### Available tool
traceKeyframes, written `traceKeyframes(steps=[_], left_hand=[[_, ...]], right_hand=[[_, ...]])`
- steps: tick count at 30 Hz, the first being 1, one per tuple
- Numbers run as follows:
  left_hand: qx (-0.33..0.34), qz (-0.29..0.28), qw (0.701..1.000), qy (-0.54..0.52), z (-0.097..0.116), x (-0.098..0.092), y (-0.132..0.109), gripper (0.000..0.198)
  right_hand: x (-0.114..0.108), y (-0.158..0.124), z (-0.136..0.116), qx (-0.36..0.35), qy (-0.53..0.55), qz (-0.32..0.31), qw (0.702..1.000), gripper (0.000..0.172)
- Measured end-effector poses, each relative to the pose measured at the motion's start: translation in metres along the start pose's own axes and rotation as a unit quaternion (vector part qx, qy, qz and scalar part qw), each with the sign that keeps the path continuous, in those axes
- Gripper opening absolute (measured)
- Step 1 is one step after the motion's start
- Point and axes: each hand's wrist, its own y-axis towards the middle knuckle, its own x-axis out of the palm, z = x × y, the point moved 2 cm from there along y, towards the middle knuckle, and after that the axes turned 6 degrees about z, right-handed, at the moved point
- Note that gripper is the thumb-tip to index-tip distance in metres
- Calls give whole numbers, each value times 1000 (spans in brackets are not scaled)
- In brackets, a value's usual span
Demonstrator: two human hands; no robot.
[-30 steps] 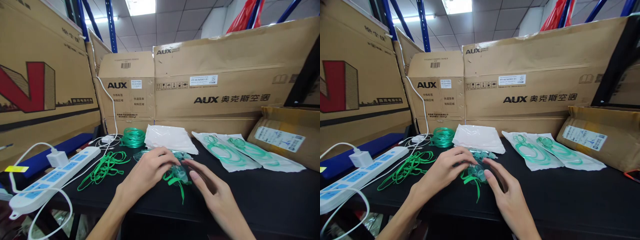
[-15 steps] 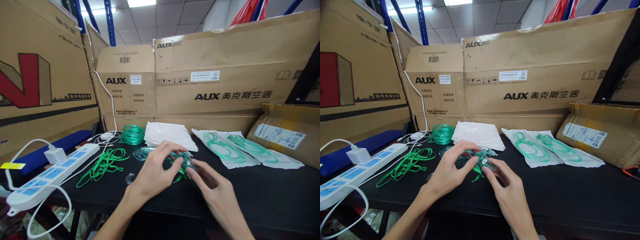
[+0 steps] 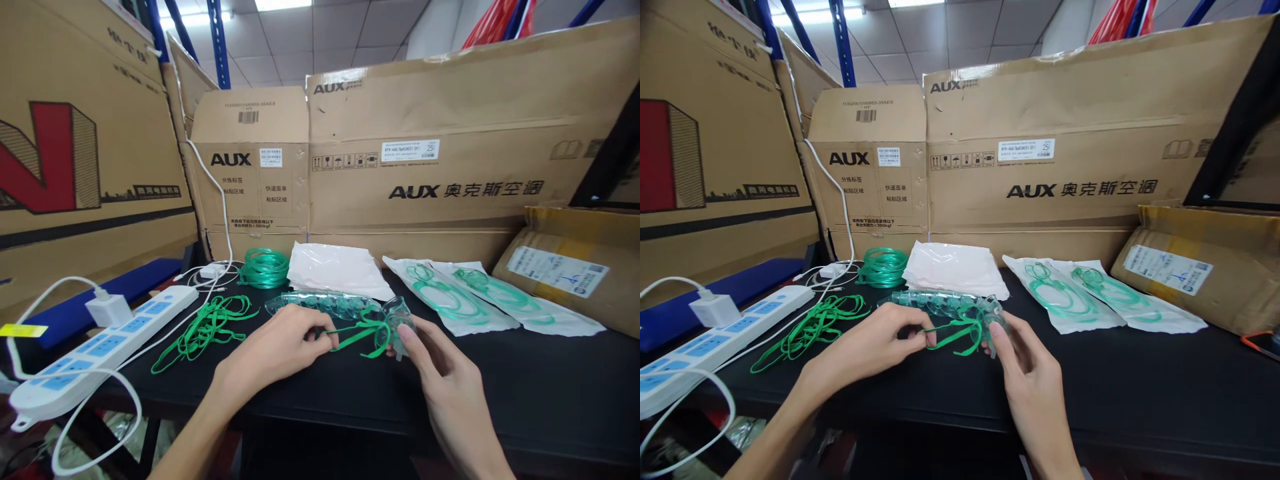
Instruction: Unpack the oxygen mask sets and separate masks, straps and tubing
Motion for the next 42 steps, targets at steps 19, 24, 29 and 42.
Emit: traceKeyframes(steps=[19, 24, 29, 42], left_hand=[[90, 68, 992, -61, 23, 17, 5, 14], [98, 60, 992, -58, 24, 14, 2, 13], [91, 54, 993, -46, 25, 17, 2, 15], [34, 54, 998, -22, 5, -2, 2, 18]], right_hand=[[2, 0, 1, -25, -22, -115, 993, 37], [2, -1, -2, -12, -14, -147, 989, 41], [5, 1, 1, -30, -29, -142, 989, 36], [0, 2, 3, -9, -47, -101, 994, 33]])
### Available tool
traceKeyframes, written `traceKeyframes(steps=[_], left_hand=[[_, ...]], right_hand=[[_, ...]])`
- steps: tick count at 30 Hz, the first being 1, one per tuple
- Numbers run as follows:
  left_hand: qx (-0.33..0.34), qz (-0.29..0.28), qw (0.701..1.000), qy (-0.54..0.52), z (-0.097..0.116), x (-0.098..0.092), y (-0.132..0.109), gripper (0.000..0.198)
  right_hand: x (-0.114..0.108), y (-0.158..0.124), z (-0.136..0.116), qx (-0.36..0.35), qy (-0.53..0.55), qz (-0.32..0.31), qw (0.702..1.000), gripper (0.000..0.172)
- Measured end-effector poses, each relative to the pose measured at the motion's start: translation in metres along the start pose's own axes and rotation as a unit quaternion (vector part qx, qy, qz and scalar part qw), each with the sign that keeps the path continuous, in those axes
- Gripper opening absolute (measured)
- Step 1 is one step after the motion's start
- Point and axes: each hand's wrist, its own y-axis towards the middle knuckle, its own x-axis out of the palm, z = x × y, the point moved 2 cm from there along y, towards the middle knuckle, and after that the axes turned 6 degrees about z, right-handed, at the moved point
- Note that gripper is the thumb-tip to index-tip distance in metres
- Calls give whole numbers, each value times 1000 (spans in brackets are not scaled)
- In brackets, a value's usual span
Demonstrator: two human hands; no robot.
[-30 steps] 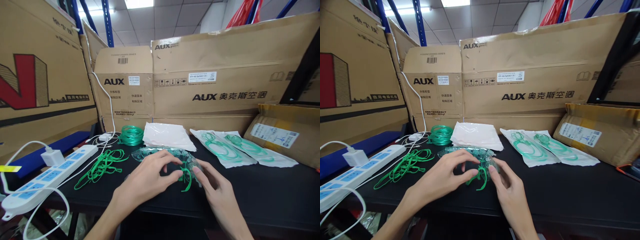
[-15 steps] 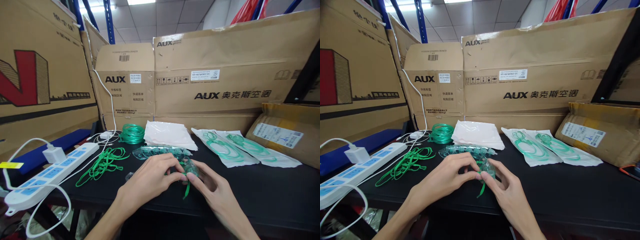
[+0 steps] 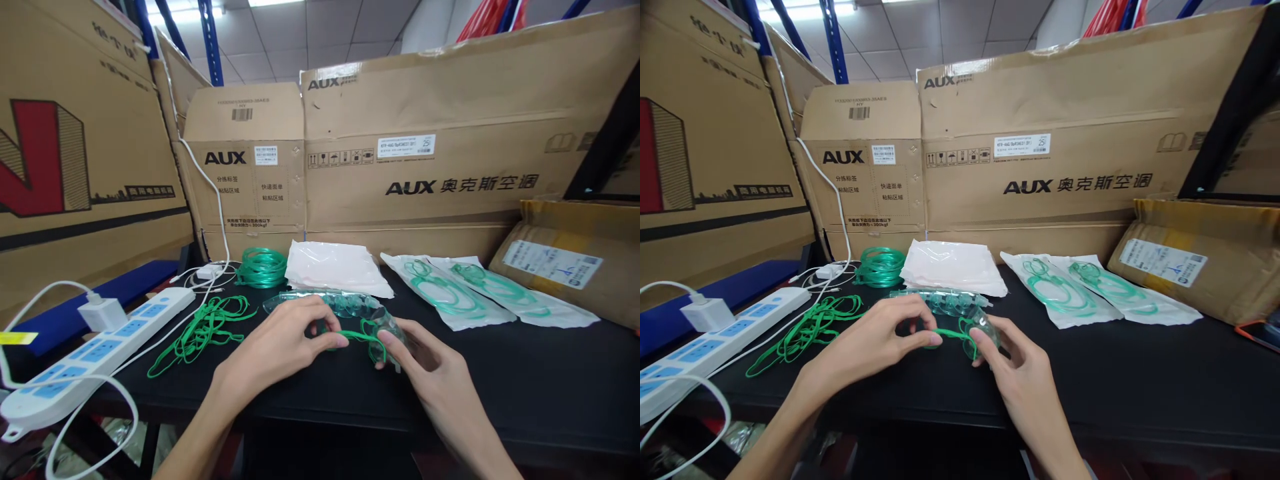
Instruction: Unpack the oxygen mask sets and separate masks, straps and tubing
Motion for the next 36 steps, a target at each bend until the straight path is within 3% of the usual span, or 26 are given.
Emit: traceKeyframes(steps=[6, 10, 14, 18, 22, 25, 33, 36], left_hand=[[40, -11, 998, -36, 13, 21, 2, 17], [56, -15, 997, -44, 8, 19, 4, 15], [26, 48, 998, -24, -6, 5, 7, 15], [4, 113, 990, -87, -4, 7, 10, 14], [-12, 87, 985, -146, 8, 32, 11, 13], [-3, 78, 988, -133, 11, 42, 11, 12], [-7, 72, 994, -85, 1, 30, 11, 17], [-28, 59, 990, -125, 2, 31, 12, 17]], right_hand=[[4, 0, 2, 0, 26, -17, 1000, 29], [1, 1, 1, 0, 11, 1, 1000, 32], [-10, 2, 4, 7, 4, 50, 999, 35], [-11, 3, 8, 0, 14, 12, 1000, 34], [-7, 4, 11, -19, 43, -19, 999, 31], [-8, 3, 12, -30, 46, -17, 998, 28], [-10, 2, 7, -29, 51, -2, 998, 26], [-11, 2, 6, -27, 62, -5, 998, 25]])
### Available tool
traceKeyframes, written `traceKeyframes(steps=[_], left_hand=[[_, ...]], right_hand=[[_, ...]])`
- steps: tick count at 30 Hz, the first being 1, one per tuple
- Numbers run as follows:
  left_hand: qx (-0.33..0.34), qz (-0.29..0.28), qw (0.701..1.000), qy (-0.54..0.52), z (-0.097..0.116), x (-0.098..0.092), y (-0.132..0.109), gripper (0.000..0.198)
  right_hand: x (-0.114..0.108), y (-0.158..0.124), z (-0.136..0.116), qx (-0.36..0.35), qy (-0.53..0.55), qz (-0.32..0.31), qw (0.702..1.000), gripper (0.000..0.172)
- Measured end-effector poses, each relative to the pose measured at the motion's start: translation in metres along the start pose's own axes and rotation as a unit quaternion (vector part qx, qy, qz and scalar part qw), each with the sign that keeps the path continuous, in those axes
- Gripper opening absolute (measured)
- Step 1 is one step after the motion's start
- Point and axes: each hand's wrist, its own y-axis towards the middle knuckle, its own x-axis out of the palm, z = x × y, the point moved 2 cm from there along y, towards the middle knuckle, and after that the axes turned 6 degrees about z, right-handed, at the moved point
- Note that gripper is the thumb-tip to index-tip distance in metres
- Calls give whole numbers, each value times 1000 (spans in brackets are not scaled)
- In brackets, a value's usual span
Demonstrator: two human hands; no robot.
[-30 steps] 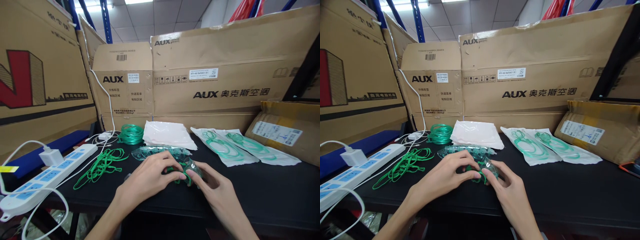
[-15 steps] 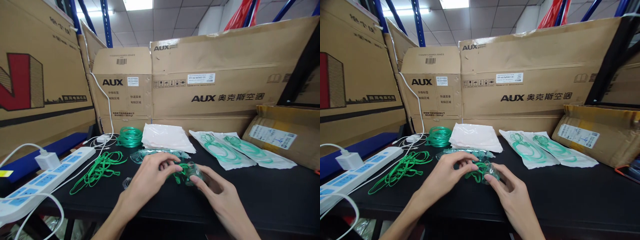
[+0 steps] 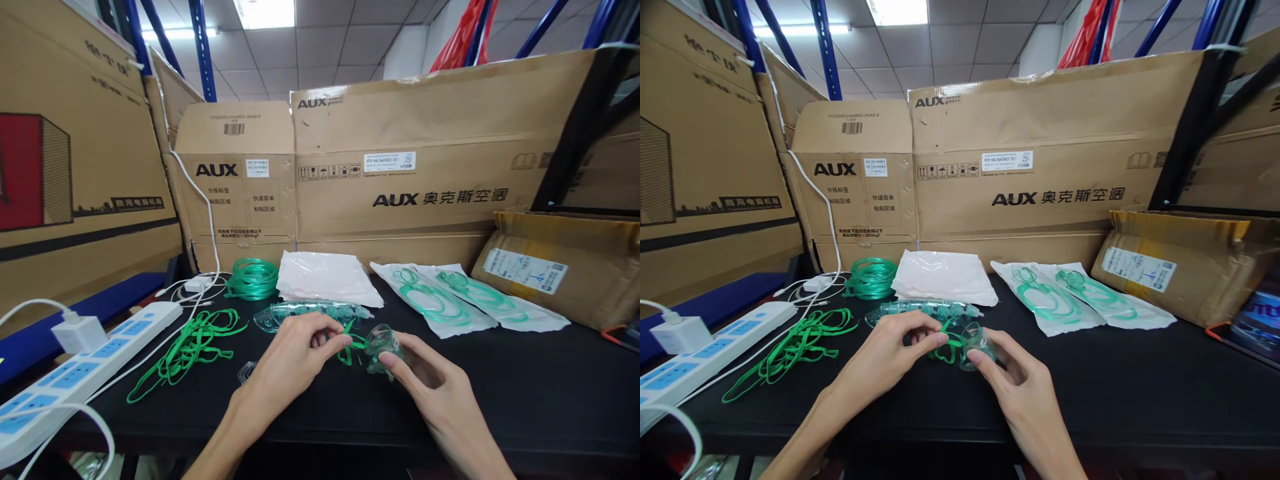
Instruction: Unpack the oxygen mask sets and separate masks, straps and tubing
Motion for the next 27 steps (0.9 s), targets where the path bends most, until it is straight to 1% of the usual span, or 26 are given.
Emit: traceKeyframes(steps=[3, 5, 8, 13, 16, 19, 23, 27], left_hand=[[-28, -10, 996, -85, 2, 2, -1, 20], [-31, 3, 994, -105, 2, 2, -1, 22], [-25, 18, 997, -68, 2, 2, -1, 19], [16, -19, 999, -25, 4, 13, -2, 15], [28, -11, 999, -17, 6, 19, -3, 14], [36, 0, 999, -17, 7, 22, -3, 13], [42, 14, 998, -36, 7, 22, -3, 11], [38, 46, 996, -66, 8, 19, -3, 11]], right_hand=[[-1, -1, 0, 17, 17, -4, 1000, 30], [-1, -2, 0, 36, 40, 1, 999, 32], [-1, -4, -1, 53, 87, 18, 995, 29], [-1, -4, 0, 45, 108, 9, 993, 26], [-1, -5, 1, 48, 112, -1, 993, 25], [0, -5, 1, 48, 115, -10, 992, 26], [-1, -4, 0, 30, 103, -19, 994, 26], [-3, -3, -3, -29, 54, 4, 998, 22]])
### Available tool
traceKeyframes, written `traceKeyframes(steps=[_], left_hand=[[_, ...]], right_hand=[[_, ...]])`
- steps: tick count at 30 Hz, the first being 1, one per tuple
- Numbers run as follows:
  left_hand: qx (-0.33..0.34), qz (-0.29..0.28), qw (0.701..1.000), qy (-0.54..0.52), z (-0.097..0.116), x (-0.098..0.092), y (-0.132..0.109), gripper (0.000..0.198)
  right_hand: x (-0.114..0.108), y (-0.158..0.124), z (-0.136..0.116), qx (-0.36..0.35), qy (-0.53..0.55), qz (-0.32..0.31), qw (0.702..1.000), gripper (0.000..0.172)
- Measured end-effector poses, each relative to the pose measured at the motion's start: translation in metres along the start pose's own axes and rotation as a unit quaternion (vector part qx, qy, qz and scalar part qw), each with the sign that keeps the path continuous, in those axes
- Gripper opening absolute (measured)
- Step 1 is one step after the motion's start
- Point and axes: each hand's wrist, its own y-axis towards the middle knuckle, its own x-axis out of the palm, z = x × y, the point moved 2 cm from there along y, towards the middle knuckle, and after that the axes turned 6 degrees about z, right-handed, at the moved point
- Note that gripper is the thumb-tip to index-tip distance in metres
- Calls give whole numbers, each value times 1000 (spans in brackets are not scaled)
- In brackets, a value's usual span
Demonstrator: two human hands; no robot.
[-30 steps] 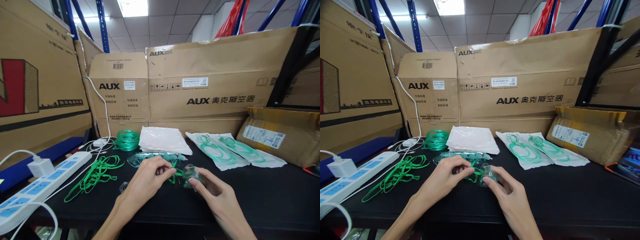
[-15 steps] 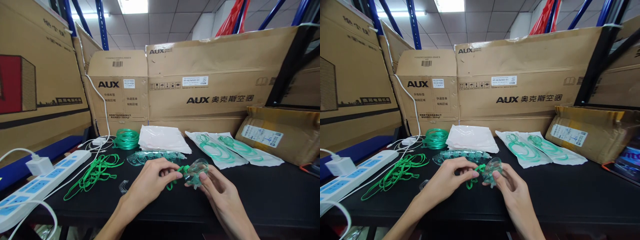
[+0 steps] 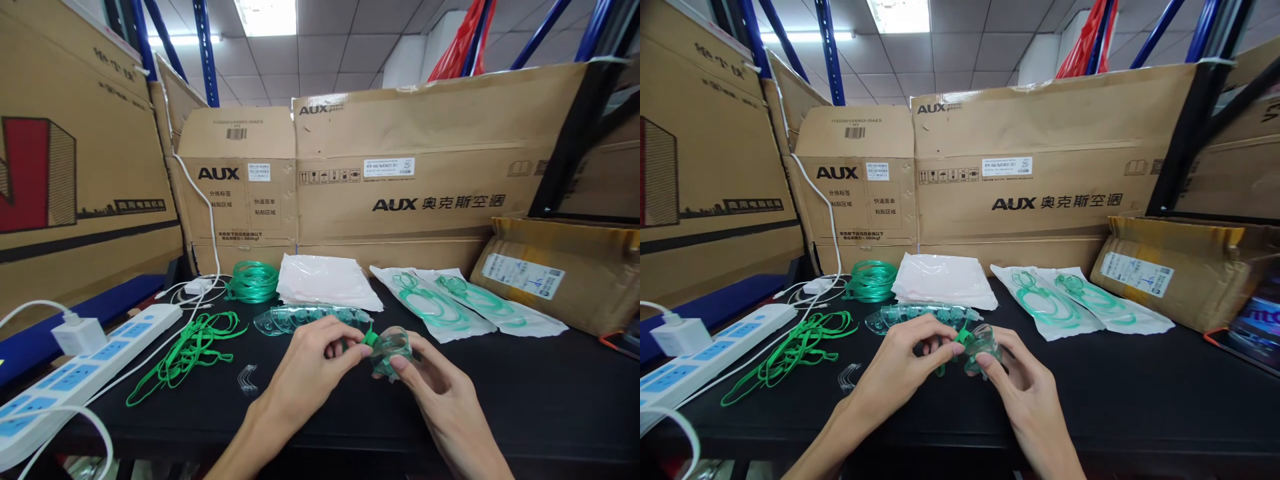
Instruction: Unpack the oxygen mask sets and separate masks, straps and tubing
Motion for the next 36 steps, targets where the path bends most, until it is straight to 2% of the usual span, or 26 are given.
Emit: traceKeyframes(steps=[6, 8, 12, 14, 16, 20, 22, 24, 28, 33, 36], left_hand=[[-79, 53, 991, -91, -4, -7, 1, 23], [-61, 54, 993, -82, -2, -7, 0, 21], [-13, -6, 1000, -12, 1, 0, -1, 21], [-10, -9, 1000, 15, 0, 1, 0, 18], [-43, 9, 999, 3, -5, 0, 2, 17], [-180, 65, 980, -58, -19, -8, 6, 20], [-211, 78, 972, -59, -24, -10, 7, 22], [-216, 82, 972, -53, -27, -10, 8, 24], [-204, 106, 971, -61, -33, -13, 9, 25], [-185, 149, 966, -102, -35, -24, 11, 37], [-154, 146, 974, -83, -23, -23, 9, 35]], right_hand=[[1, 1, -6, -31, -47, 22, 998, 17], [3, 0, -8, -47, -49, 19, 998, 14], [5, -1, -10, -51, -35, -5, 998, 13], [4, -2, -9, -48, -35, -6, 998, 12], [2, -1, -10, -56, -38, 2, 998, 10], [-1, -2, -10, -80, -52, -3, 995, 11], [-2, -3, -9, -86, -61, -3, 994, 13], [-4, -7, -6, -89, -55, 21, 994, 13], [-9, -13, 1, -65, -26, 111, 991, 20], [-14, -12, 4, -39, -46, 242, 968, 26], [-14, -11, 7, -37, -64, 224, 972, 29]])
